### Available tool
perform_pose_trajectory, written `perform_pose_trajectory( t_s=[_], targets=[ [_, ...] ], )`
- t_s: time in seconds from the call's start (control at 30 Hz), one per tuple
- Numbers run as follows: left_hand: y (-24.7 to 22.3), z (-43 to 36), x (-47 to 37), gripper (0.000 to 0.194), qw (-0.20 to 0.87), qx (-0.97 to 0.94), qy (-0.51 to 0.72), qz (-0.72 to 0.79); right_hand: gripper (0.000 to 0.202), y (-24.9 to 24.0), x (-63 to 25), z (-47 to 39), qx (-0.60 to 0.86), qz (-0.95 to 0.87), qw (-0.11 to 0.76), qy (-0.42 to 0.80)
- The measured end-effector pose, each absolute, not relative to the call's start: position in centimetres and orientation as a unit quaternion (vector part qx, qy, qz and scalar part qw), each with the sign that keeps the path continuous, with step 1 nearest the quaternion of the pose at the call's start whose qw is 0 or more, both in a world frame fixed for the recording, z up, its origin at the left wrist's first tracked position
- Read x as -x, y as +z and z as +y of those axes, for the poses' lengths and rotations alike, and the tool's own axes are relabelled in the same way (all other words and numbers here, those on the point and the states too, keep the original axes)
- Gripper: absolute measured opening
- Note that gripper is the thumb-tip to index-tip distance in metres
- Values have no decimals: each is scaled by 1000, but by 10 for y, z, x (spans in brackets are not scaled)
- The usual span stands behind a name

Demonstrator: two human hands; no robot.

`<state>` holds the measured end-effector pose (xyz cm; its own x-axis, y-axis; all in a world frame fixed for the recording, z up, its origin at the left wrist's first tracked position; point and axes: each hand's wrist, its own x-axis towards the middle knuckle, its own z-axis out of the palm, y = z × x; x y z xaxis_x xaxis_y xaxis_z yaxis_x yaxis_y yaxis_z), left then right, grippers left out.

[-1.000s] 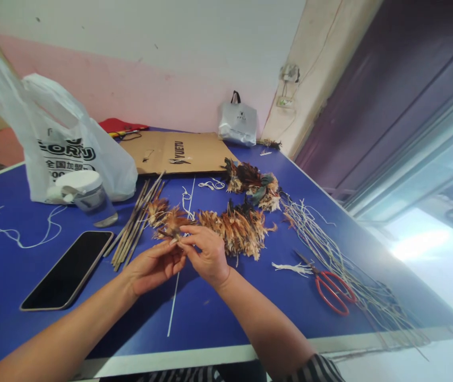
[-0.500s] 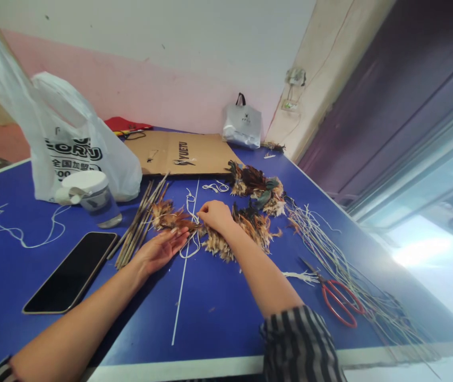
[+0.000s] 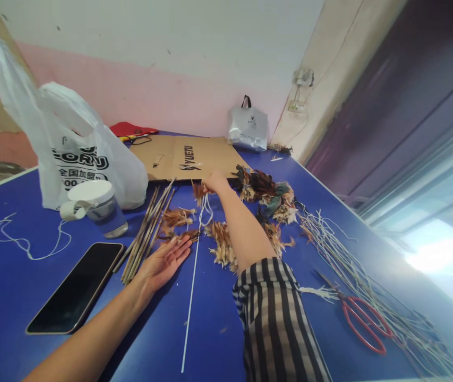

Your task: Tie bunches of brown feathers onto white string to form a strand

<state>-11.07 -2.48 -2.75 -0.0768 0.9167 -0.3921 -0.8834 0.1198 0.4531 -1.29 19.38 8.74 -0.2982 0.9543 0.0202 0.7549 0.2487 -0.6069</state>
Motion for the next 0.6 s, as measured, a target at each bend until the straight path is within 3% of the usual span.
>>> perform_pose_trajectory(
  t_s=[0.17,0.33,0.5,0.6],
  targets=[
    [-26,-26,111,5,682,-30,658,317,12,124,15,209,530,-716,320,323],
    [-24,-27,111,5,688,-36,659,302,13,133,12,197,484,-702,356,381],
    [-21,-30,110,7,690,-48,661,292,19,130,-2,180,373,-696,279,547],
    [-21,-31,110,9,685,-51,664,296,23,128,-4,178,364,-694,245,571]
  ],
)
